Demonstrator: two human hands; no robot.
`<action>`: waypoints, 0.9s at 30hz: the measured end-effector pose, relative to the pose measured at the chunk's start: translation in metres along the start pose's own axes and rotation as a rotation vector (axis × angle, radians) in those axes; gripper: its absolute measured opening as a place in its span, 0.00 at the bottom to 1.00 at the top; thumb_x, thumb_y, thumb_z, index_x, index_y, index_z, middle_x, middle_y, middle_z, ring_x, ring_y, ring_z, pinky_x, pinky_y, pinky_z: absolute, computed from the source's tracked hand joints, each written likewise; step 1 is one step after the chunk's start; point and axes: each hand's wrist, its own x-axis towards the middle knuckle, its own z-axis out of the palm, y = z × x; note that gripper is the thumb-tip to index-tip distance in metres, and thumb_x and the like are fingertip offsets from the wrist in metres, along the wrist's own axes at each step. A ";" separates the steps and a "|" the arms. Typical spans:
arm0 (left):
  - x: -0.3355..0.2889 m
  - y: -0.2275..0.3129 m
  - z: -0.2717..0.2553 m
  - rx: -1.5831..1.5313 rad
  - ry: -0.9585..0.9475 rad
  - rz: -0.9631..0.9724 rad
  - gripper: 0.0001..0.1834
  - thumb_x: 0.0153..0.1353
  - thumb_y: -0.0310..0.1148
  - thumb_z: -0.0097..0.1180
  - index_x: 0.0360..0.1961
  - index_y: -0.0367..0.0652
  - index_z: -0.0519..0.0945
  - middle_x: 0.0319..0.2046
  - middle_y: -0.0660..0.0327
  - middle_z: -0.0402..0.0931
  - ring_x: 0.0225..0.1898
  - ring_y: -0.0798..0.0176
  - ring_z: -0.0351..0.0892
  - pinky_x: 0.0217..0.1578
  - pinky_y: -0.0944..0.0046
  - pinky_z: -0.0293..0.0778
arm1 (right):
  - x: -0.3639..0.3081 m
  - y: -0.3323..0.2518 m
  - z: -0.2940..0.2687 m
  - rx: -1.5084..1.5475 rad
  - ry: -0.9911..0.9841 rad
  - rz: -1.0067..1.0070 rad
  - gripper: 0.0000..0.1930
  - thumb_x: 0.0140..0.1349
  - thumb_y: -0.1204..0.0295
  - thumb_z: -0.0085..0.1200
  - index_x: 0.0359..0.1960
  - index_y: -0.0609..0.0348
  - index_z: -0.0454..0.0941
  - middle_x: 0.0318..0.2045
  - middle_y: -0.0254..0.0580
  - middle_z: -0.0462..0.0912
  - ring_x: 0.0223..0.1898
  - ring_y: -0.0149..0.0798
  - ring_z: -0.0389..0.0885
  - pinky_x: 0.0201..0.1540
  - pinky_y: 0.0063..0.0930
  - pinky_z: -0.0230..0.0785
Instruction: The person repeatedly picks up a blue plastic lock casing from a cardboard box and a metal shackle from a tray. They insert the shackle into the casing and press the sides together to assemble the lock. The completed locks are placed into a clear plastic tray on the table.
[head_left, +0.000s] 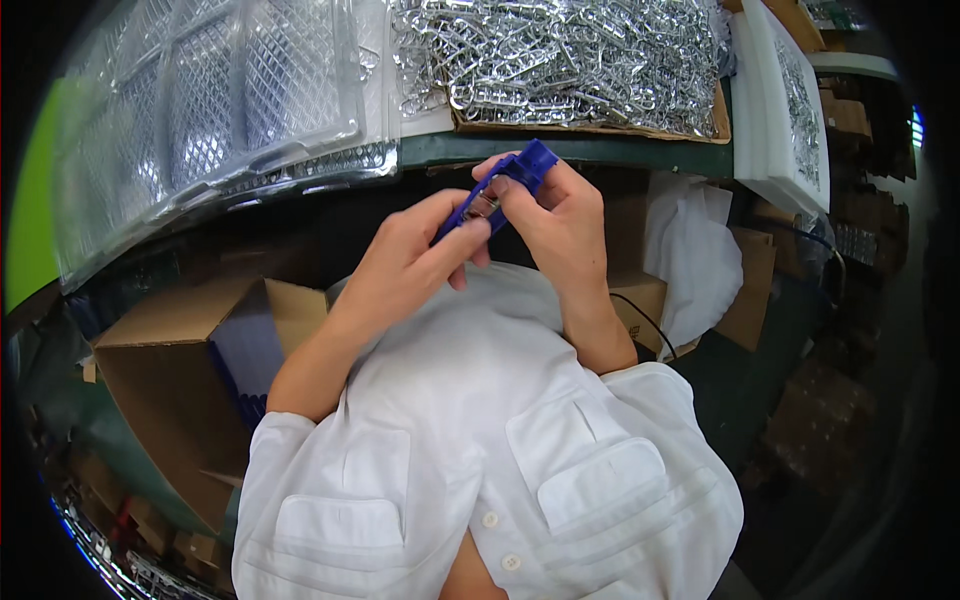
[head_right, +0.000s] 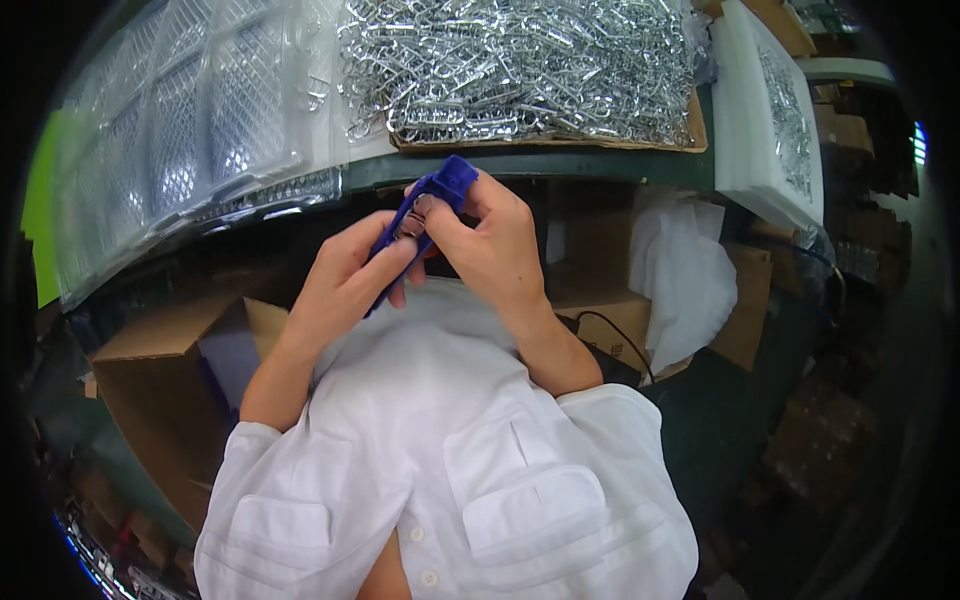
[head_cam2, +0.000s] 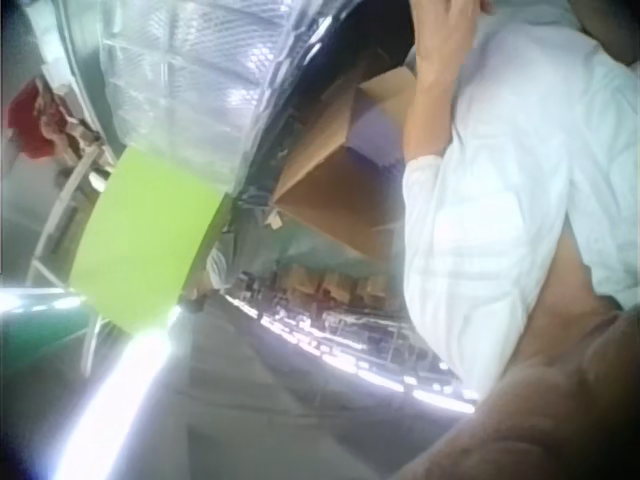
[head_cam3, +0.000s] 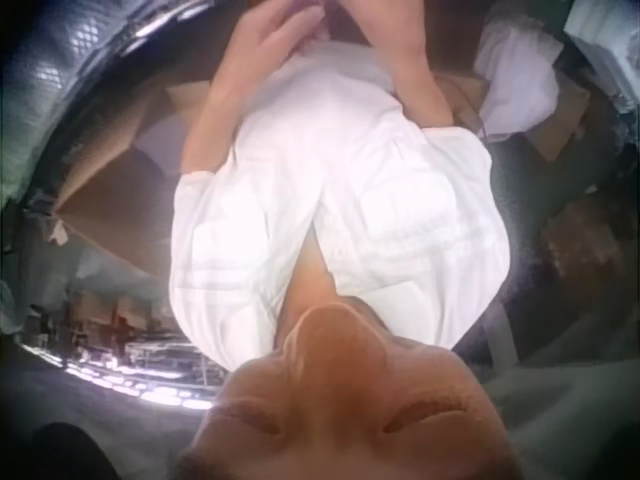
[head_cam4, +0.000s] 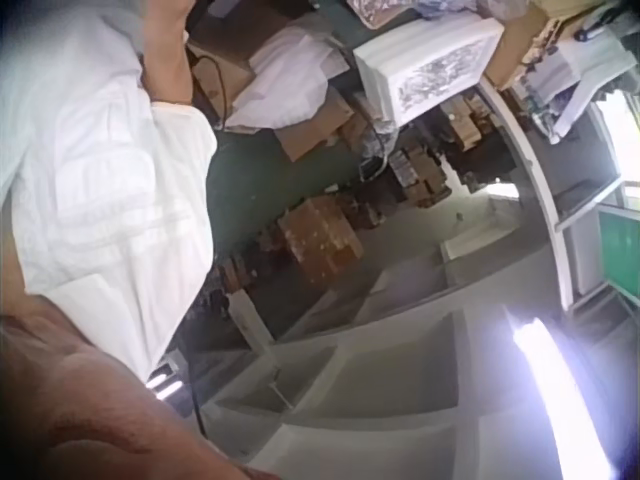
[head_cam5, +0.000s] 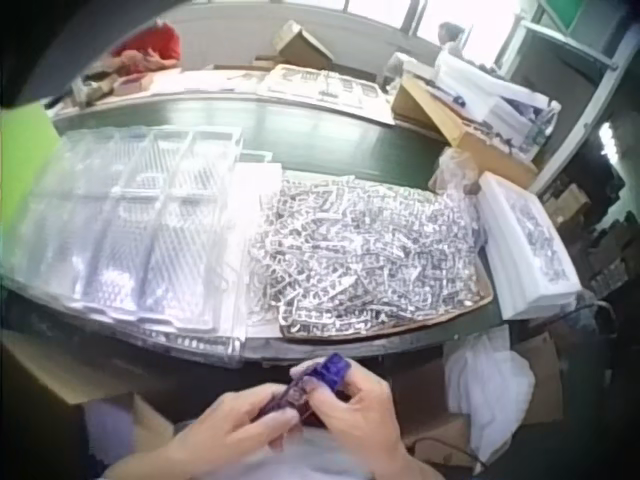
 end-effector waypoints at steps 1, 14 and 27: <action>-0.004 0.000 -0.004 -0.091 -0.075 0.039 0.18 0.78 0.37 0.51 0.61 0.37 0.79 0.41 0.60 0.86 0.32 0.73 0.81 0.36 0.70 0.78 | -0.002 -0.007 0.001 0.062 0.013 -0.016 0.08 0.70 0.78 0.59 0.48 0.67 0.85 0.40 0.39 0.89 0.40 0.28 0.86 0.43 0.25 0.80; -0.047 0.037 -0.014 0.554 0.232 0.624 0.35 0.48 0.18 0.75 0.61 0.36 0.81 0.51 0.49 0.87 0.47 0.54 0.89 0.47 0.61 0.83 | -0.018 -0.030 -0.040 0.196 -0.416 -0.290 0.31 0.53 0.84 0.74 0.61 0.70 0.77 0.58 0.55 0.83 0.62 0.44 0.82 0.63 0.35 0.75; -0.056 0.048 -0.031 0.598 0.170 0.554 0.33 0.47 0.20 0.77 0.59 0.36 0.81 0.52 0.51 0.88 0.45 0.55 0.89 0.46 0.63 0.83 | -0.002 -0.071 -0.041 -0.580 -0.477 -0.604 0.29 0.48 0.72 0.79 0.54 0.64 0.85 0.47 0.50 0.86 0.48 0.47 0.85 0.51 0.38 0.77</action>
